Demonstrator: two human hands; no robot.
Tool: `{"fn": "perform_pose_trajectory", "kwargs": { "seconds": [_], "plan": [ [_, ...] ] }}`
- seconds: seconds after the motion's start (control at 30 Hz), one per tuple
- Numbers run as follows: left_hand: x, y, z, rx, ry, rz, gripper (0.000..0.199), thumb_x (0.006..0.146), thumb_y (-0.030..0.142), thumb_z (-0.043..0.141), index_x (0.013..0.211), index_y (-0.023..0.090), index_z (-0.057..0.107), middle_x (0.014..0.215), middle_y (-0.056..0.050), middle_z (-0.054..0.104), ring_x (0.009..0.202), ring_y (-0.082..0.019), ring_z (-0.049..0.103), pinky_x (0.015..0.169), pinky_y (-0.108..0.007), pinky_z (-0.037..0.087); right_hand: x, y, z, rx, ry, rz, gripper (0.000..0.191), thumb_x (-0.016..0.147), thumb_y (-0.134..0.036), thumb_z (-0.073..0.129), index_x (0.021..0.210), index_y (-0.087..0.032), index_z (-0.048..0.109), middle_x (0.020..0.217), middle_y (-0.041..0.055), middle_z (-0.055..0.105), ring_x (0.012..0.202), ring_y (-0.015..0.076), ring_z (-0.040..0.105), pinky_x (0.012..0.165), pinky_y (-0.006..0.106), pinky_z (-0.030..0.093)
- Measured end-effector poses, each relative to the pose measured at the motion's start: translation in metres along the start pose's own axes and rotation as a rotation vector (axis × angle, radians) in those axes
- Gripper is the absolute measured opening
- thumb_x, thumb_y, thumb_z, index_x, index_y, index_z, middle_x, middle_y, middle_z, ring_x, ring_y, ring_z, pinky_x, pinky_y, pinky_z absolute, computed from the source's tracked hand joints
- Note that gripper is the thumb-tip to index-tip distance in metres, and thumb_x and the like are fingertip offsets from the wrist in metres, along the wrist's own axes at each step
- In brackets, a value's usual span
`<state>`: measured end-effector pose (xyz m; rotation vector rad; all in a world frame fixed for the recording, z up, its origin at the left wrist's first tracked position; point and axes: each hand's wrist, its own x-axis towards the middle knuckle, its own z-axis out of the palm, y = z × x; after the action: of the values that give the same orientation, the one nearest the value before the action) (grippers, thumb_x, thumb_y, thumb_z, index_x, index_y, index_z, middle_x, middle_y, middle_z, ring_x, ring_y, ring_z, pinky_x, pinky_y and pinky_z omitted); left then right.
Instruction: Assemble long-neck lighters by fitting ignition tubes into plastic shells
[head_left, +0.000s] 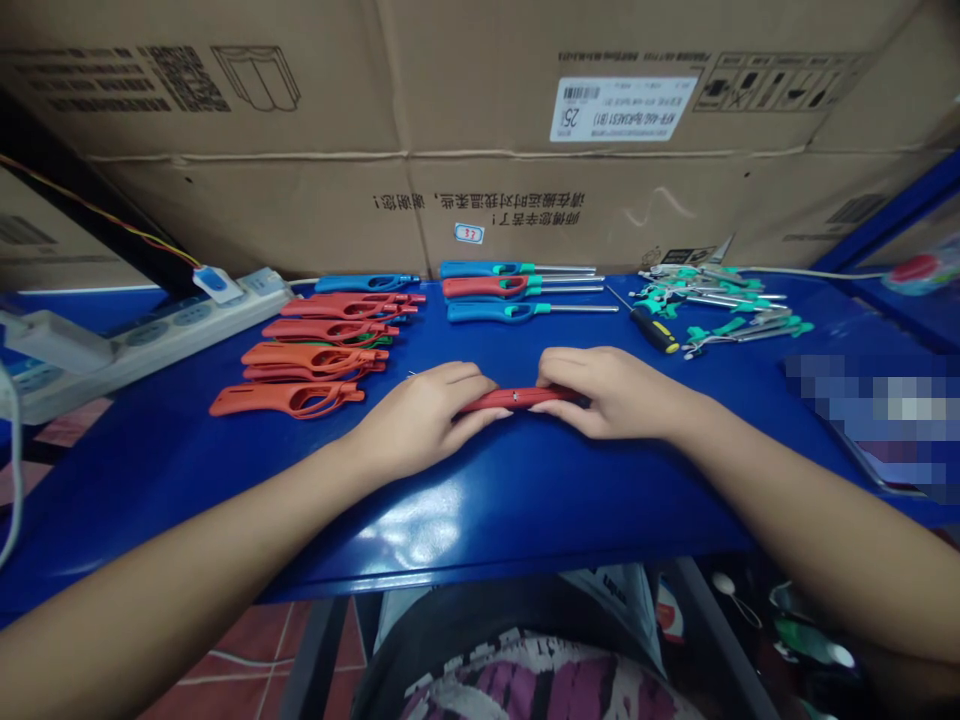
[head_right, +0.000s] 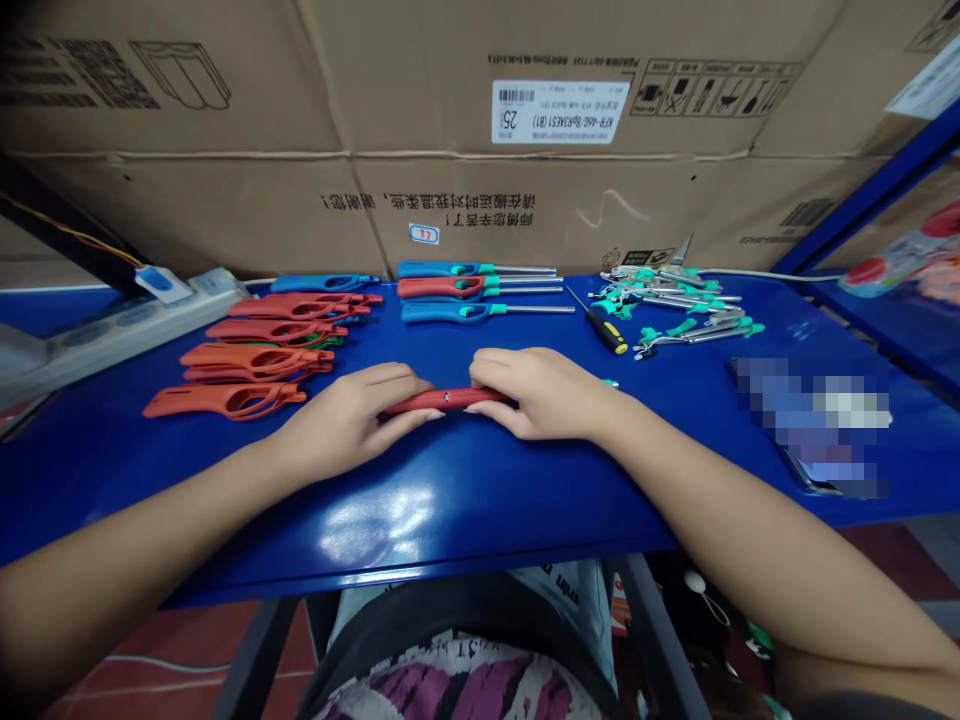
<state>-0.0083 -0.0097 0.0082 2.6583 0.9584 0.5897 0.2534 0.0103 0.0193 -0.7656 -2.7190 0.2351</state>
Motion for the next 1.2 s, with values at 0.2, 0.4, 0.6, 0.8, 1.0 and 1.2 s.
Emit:
{"fn": "perform_pose_trajectory", "kwargs": {
  "seconds": [0.2,0.4,0.6,0.8,1.0,1.2],
  "plan": [
    [0.001,0.004,-0.004,0.015,0.017,0.036,0.027,0.104,0.034,0.047,0.108,0.015,0.067,0.097,-0.008,0.067,0.091,-0.021,0.062,0.082,-0.033,0.049,0.0,-0.004,0.0,0.003,0.029,0.036,0.021,0.099,-0.036,0.055,0.087,-0.02,0.055,0.082,0.0032,0.062,0.067,0.0151,0.052,0.061,0.027,0.035],
    [0.002,0.001,-0.003,0.05,0.047,-0.064,0.03,0.102,0.043,0.051,0.111,0.017,0.063,0.103,-0.007,0.067,0.091,-0.022,0.065,0.077,-0.031,0.049,0.0,-0.001,-0.004,-0.01,0.06,0.186,0.024,0.1,-0.041,0.052,0.097,-0.019,0.061,0.09,0.0058,0.068,0.074,0.0175,0.06,0.065,0.028,0.039],
    [0.0,-0.001,-0.007,0.09,0.073,-0.025,0.034,0.099,0.048,0.055,0.114,0.018,0.065,0.102,-0.007,0.071,0.091,-0.021,0.068,0.078,-0.03,0.05,0.001,0.004,-0.004,0.162,0.011,0.182,0.035,0.105,-0.037,0.037,0.098,-0.018,0.067,0.093,0.0069,0.072,0.083,0.0192,0.065,0.076,0.03,0.045],
    [-0.001,0.006,-0.009,0.05,0.065,0.022,0.035,0.101,0.046,0.053,0.094,0.017,0.072,0.085,-0.005,0.072,0.078,-0.019,0.067,0.071,-0.028,0.049,0.001,-0.001,0.0,0.382,0.101,0.005,0.025,0.1,-0.036,0.054,0.113,-0.019,0.068,0.107,0.0083,0.073,0.094,0.019,0.067,0.084,0.03,0.051],
    [-0.001,0.005,-0.006,0.03,0.085,0.031,0.036,0.101,0.048,0.052,0.099,0.018,0.073,0.091,-0.004,0.076,0.082,-0.019,0.07,0.074,-0.028,0.05,0.0,-0.004,-0.002,0.279,0.129,-0.015,0.023,0.102,-0.031,0.052,0.111,-0.02,0.07,0.107,0.0074,0.074,0.095,0.0187,0.069,0.084,0.03,0.052],
    [0.003,-0.013,-0.015,0.138,0.095,0.006,0.046,0.1,0.056,0.05,0.109,0.019,0.073,0.101,-0.006,0.077,0.09,-0.024,0.072,0.078,-0.032,0.052,-0.003,0.009,-0.013,0.061,0.015,0.077,0.029,0.1,-0.036,0.053,0.119,-0.019,0.068,0.111,0.0089,0.074,0.098,0.0224,0.069,0.083,0.032,0.051]
  ]
}}
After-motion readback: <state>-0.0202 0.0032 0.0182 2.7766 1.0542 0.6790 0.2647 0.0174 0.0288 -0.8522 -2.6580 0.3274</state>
